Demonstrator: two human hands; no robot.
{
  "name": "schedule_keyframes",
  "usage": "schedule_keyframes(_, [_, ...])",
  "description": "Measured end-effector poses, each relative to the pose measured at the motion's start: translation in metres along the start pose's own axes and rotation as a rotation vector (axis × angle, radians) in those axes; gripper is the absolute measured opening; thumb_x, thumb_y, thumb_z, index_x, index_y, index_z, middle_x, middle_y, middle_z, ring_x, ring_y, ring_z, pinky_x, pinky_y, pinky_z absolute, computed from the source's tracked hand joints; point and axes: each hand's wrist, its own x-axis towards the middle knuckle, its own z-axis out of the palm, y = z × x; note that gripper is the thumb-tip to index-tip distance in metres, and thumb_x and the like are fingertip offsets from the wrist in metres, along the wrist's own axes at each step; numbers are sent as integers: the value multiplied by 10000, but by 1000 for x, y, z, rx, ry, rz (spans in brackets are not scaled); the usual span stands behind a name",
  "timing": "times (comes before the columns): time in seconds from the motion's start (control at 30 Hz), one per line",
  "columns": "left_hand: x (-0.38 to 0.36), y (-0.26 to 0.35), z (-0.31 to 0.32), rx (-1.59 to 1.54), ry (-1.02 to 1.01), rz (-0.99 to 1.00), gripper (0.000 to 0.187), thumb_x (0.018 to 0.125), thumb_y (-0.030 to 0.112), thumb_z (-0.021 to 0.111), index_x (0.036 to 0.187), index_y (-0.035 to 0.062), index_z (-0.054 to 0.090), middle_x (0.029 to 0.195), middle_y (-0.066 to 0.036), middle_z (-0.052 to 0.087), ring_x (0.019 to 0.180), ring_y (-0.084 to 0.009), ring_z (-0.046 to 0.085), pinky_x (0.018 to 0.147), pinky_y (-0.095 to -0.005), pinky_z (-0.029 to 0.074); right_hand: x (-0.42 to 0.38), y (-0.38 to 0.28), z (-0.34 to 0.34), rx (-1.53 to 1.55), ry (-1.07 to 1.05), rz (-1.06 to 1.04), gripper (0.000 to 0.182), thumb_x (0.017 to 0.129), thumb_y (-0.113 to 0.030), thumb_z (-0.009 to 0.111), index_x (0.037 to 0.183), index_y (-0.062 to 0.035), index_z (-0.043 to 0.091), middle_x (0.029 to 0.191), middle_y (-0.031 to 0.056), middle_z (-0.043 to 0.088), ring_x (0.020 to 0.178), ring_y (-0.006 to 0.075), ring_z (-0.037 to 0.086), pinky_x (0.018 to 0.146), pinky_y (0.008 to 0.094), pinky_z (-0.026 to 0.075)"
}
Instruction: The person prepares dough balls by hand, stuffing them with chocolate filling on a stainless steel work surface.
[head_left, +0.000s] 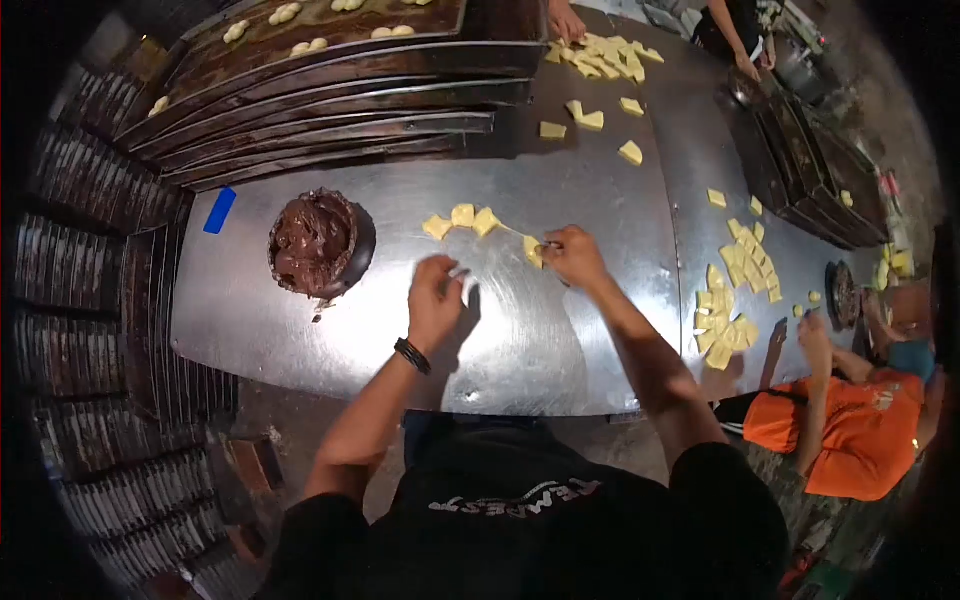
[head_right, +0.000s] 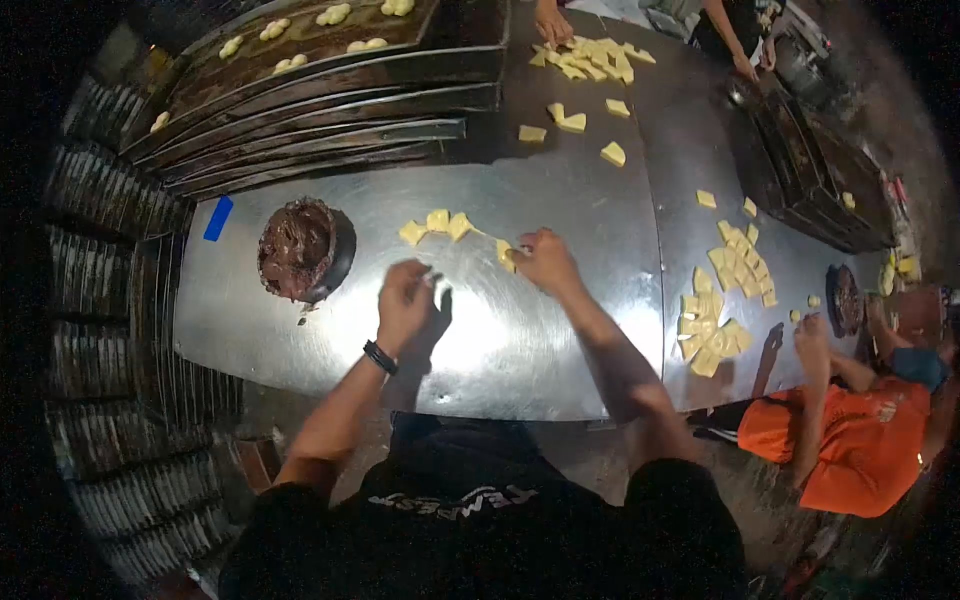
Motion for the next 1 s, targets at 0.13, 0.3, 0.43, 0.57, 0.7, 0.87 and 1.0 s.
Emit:
schedule_keyframes(0.13, [-28,22,27,-514,-92,-411,227,856,141,647,1038,11,607,988,-96,620,816,-155,606,725,-268,491,-12,-16,17,162,-107,-68,210,726,-137,727,832,-12,595,810,90,623,752,223,629,674,346,509])
schedule_keyframes(0.3, [-48,55,35,-656,216,-502,250,899,157,616,1085,-4,567,854,-52,616,758,-90,571,669,-233,475,-83,-88,13,1057,-175,393,228,810,19,657,998,16,528,831,76,614,742,150,622,625,268,538])
schedule_keyframes(0.43, [-47,60,6,-656,392,-477,206,895,150,629,1021,-6,579,665,14,546,582,-34,481,527,-196,405,-107,-122,42,1195,-206,315,349,819,19,645,1137,14,503,957,112,632,812,172,642,672,279,552])
schedule_keyframes(0.57, [-54,57,-35,-631,351,-255,165,881,121,647,976,-1,589,612,31,529,533,-2,443,461,-182,340,-99,-159,27,1371,-599,324,576,837,-31,649,1332,-22,356,973,101,627,907,185,633,690,296,557])
schedule_keyframes(0.7, [-65,42,-80,-500,213,-189,227,919,188,589,1052,4,579,632,-29,569,534,-59,498,485,-230,401,-89,-205,24,1263,-948,522,736,872,-81,619,1462,-138,182,1062,104,603,988,195,606,740,318,540])
schedule_keyframes(0.87, [-74,6,-124,-387,317,-233,294,959,230,491,1132,-2,542,705,-93,590,632,-173,569,595,-308,462,-73,-229,76,1389,-1143,458,748,877,-116,625,1467,-148,167,1030,106,598,830,191,655,621,258,553])
schedule_keyframes(1.0, [-87,-39,-165,-457,427,-419,263,965,207,470,1107,1,553,744,-56,583,672,-125,538,618,-273,453,-61,-269,119,556,-599,-80,379,857,-51,577,1235,-82,576,913,89,664,763,185,669,651,295,528])
